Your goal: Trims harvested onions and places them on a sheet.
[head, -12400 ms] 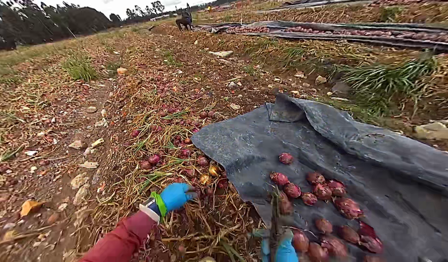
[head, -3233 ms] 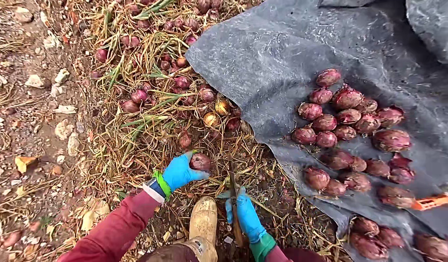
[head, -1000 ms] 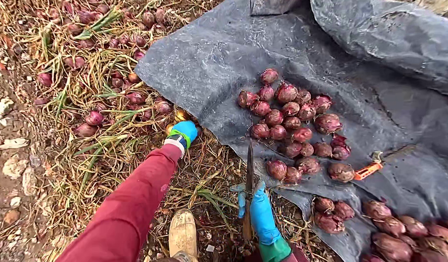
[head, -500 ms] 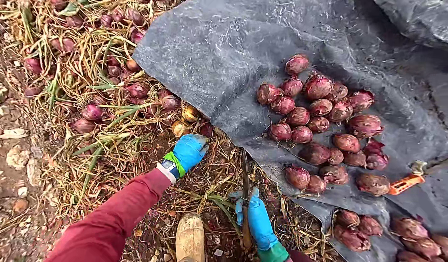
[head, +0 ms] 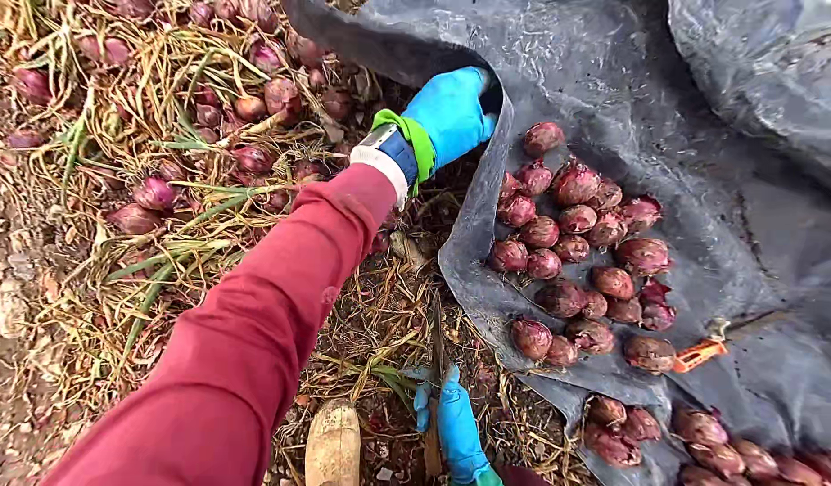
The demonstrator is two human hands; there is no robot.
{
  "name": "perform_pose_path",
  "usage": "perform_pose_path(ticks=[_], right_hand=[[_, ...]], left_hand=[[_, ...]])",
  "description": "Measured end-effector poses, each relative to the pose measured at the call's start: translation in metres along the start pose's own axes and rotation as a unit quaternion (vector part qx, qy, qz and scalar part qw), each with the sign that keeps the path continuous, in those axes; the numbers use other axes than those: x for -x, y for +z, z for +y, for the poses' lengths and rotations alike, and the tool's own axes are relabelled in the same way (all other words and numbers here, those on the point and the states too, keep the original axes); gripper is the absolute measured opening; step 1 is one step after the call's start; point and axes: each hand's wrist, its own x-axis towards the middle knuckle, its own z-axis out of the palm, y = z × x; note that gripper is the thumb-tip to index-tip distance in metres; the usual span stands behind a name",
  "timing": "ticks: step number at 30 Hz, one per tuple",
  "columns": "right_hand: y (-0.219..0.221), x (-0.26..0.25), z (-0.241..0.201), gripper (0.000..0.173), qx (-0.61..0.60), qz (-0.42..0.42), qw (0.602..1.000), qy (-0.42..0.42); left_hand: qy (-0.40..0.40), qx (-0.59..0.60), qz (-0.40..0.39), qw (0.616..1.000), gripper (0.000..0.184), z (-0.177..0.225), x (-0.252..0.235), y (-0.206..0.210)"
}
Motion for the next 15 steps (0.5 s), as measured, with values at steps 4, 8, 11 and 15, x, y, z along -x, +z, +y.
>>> perform_pose_path(ticks=[4, 8, 11, 15], right_hand=[[-0.015, 0.001, -0.006, 0.093, -0.019, 0.027, 0.999, -0.009], [-0.029, 0.006, 0.006, 0.093, -0.025, 0.047, 0.999, 0.011], [-0.028, 0.003, 0.014, 0.096, -0.03, 0.043, 0.998, 0.039], [-0.02, 0.014, 0.005, 0.096, -0.037, 0.011, 0.999, 0.023]], left_hand=[[0.015, -0.192, -0.073, 0.978, 0.037, -0.032, 0.043, 0.057], [-0.05, -0.24, -0.238, 0.94, 0.034, -0.047, 0.099, 0.072], [-0.055, -0.281, -0.275, 0.918, 0.049, -0.056, 0.101, 0.078], [-0.062, -0.321, -0.356, 0.875, 0.066, -0.043, 0.086, 0.054]])
